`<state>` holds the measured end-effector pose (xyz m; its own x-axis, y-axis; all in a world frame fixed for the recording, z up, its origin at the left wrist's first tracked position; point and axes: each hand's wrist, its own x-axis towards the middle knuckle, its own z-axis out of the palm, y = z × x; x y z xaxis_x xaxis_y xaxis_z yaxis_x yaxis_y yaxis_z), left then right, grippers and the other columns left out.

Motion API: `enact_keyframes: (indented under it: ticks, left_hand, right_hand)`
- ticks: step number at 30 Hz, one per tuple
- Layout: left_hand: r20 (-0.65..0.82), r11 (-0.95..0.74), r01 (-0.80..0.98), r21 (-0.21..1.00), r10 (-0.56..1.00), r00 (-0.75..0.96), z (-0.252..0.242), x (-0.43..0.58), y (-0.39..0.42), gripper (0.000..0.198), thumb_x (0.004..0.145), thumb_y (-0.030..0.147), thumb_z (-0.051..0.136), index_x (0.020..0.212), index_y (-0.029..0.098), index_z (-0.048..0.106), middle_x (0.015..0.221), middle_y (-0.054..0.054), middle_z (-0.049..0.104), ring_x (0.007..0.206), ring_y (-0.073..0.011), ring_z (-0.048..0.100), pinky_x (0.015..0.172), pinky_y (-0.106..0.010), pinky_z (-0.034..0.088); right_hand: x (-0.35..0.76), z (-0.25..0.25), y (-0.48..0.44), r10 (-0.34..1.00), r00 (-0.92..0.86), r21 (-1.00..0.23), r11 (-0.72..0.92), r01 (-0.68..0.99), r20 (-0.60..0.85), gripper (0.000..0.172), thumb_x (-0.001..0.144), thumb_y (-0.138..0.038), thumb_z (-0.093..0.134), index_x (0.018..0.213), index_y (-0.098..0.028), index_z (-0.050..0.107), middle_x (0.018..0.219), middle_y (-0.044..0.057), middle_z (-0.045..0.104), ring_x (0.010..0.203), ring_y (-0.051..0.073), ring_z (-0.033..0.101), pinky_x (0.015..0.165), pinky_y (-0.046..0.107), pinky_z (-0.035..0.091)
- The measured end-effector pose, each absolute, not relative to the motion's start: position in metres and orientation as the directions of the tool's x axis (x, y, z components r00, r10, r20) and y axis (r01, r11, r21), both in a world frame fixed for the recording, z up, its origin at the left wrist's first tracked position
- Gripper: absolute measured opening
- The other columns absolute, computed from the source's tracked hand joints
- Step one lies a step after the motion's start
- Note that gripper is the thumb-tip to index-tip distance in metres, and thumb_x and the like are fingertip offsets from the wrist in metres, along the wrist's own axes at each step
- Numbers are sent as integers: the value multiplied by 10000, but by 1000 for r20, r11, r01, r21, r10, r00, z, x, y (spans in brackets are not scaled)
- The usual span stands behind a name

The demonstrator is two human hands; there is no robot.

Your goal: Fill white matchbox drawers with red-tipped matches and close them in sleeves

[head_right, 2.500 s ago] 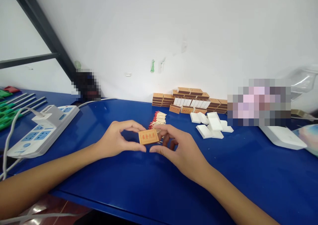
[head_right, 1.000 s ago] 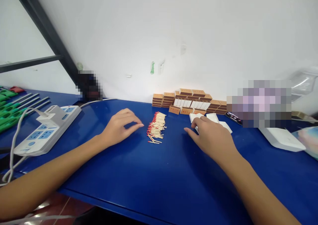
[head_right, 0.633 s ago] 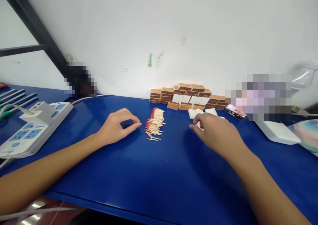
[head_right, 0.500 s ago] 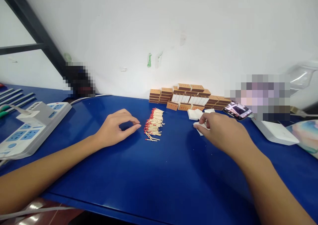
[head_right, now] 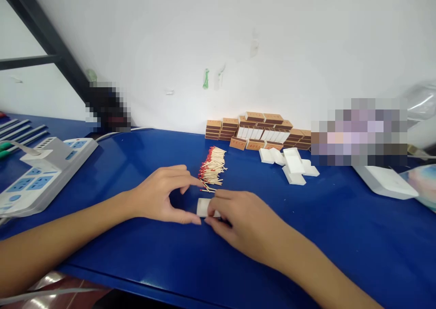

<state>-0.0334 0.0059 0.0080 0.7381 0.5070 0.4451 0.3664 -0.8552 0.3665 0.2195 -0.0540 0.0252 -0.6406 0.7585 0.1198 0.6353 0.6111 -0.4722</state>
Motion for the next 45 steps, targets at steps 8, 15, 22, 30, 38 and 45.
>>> enact_keyframes:
  ticks: [8,15,22,30,38,45]
  left_hand:
    - [344,-874,362,324,465,816,3,-35,7,408,807,568,803,937,189,730,801,-13,659,743,-175,592,655,-315,445]
    - [325,-877,338,341,447,833,4,-35,5,336,802,503,803,917,198,721,794,-1,653,710,-154,591,628,-296,445]
    - [297,-852,392,347,496,816,4,-38,9,362,848,539,778,944,193,739,817,-11,666,742,-161,612,647,-292,450]
    - [309,-845,419,332,517,798,3,-36,10,362,860,541,780,968,199,732,840,-6,686,768,-163,623,656,-297,452]
    - [321,-851,397,345,504,802,1,-35,9,366,861,530,789,990,193,730,850,-9,692,785,-168,630,669,-296,459]
    - [333,-853,379,359,496,802,2,-34,8,345,865,512,786,964,188,720,841,-12,676,793,-170,627,678,-293,473]
  right_hand:
    - [228,7,-28,859,-438,-474,512,716,266,118,981,-330,668,1016,-231,722,766,-7,607,608,127,521,571,272,418]
    - [221,-5,-17,885,-426,-495,459,738,186,192,965,-373,677,848,-221,664,779,6,630,629,137,548,567,269,429]
    - [236,6,-19,884,-438,-385,465,797,163,175,1022,-324,581,878,-229,608,857,27,644,670,170,585,609,305,448]
    - [226,17,-38,834,-541,-463,525,714,110,169,1047,-305,545,898,-243,595,875,17,661,694,159,613,605,294,450]
    - [223,13,-43,821,-565,-455,533,713,75,121,1038,-271,572,934,-238,626,922,20,674,746,161,645,633,294,465]
    - [220,16,-47,827,-553,-484,528,698,105,179,1054,-274,536,895,-235,610,872,22,662,714,157,609,626,288,440]
